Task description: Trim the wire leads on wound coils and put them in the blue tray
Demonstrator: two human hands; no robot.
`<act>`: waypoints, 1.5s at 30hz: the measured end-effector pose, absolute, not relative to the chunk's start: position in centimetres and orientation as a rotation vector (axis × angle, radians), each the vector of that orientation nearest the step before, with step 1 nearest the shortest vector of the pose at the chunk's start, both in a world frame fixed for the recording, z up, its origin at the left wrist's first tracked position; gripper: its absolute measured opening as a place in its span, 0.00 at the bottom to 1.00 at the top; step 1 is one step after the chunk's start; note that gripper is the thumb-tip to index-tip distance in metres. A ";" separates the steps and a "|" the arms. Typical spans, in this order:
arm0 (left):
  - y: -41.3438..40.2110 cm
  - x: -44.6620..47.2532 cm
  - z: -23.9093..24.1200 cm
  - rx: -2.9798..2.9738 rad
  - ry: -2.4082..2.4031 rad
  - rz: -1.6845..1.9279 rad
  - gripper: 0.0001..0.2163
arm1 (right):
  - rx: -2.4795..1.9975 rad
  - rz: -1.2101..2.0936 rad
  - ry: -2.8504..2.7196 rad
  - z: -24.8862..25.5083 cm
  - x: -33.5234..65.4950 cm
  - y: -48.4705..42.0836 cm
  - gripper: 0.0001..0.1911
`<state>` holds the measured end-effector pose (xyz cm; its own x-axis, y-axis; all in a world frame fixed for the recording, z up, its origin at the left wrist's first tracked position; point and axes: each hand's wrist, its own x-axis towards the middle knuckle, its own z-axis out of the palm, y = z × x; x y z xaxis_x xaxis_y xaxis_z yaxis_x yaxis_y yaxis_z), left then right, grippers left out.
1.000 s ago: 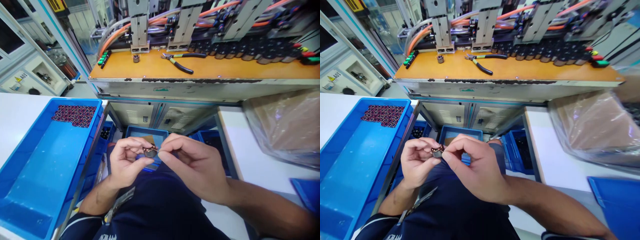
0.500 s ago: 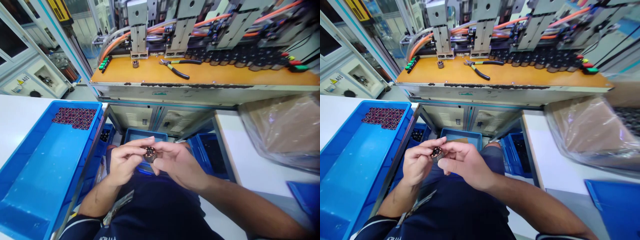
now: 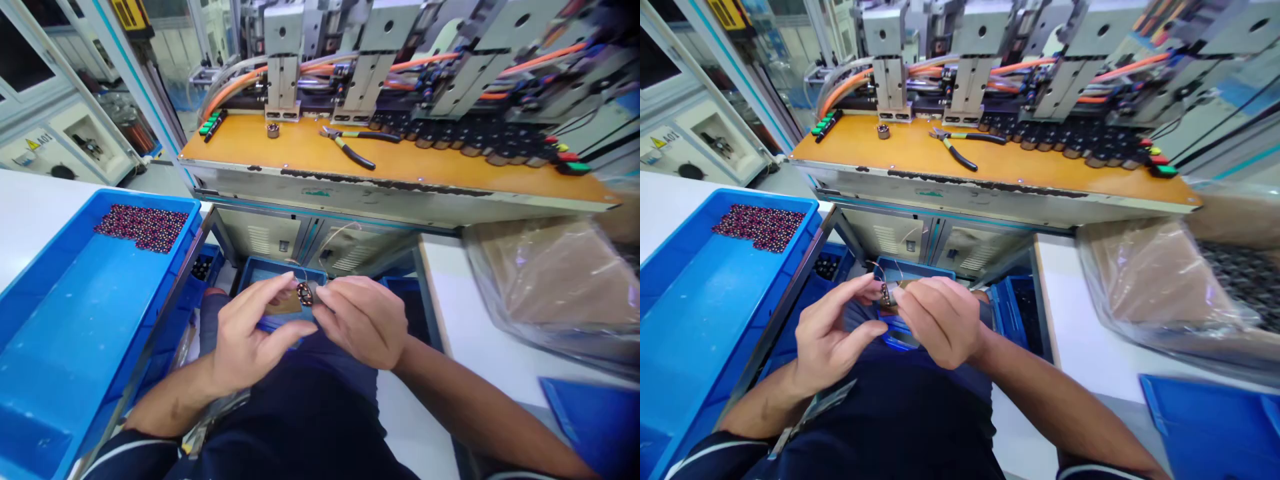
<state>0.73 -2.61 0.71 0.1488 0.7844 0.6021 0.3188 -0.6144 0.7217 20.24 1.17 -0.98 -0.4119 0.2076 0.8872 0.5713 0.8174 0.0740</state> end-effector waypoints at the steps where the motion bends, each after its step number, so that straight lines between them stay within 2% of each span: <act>1: -2.5 1.0 1.2 2.001 1.044 1.456 0.26 | -0.542 -0.473 -2.001 -1.0 20.2 1.0 0.03; 4: -1.7 1.3 1.7 1.968 1.011 1.391 0.18 | -0.520 -0.368 -2.003 -0.7 19.8 0.3 0.06; 8: -1.4 0.7 1.1 2.003 0.978 1.340 0.16 | -0.681 0.410 -1.891 0.5 19.5 -0.8 0.16; 11: -1.6 0.3 0.9 2.025 0.951 1.321 0.18 | -0.646 0.799 -1.770 1.3 19.5 -0.9 0.10; 13: -1.7 0.2 0.9 1.942 0.911 1.316 0.18 | -0.655 0.819 -1.730 1.6 19.4 -0.9 0.06; 21: -1.4 0.9 1.1 1.453 0.807 1.280 0.11 | -0.747 0.783 -1.523 1.0 17.7 -1.9 0.07; 28: -1.1 0.4 0.6 1.674 0.842 1.328 0.14 | -0.847 1.163 -1.175 -1.9 18.2 -2.9 0.09; 31: -0.9 0.1 0.8 1.579 0.815 1.245 0.11 | -0.829 1.248 -1.154 -1.9 18.9 -2.9 0.10; 35: -0.7 0.3 1.0 1.338 0.748 1.189 0.05 | -0.788 1.195 -1.196 -0.9 19.2 -3.0 0.08; 39: -0.8 0.4 0.7 1.277 0.706 1.208 0.10 | -0.783 1.132 -1.264 -0.3 18.8 -2.9 0.07; 43: -1.2 -0.3 0.7 1.441 0.814 1.302 0.09 | -0.818 1.108 -1.302 -0.1 19.8 -2.5 0.11; 45: -1.4 -0.8 0.9 1.628 0.881 1.348 0.10 | -0.876 0.987 -1.338 0.5 21.2 -2.1 0.11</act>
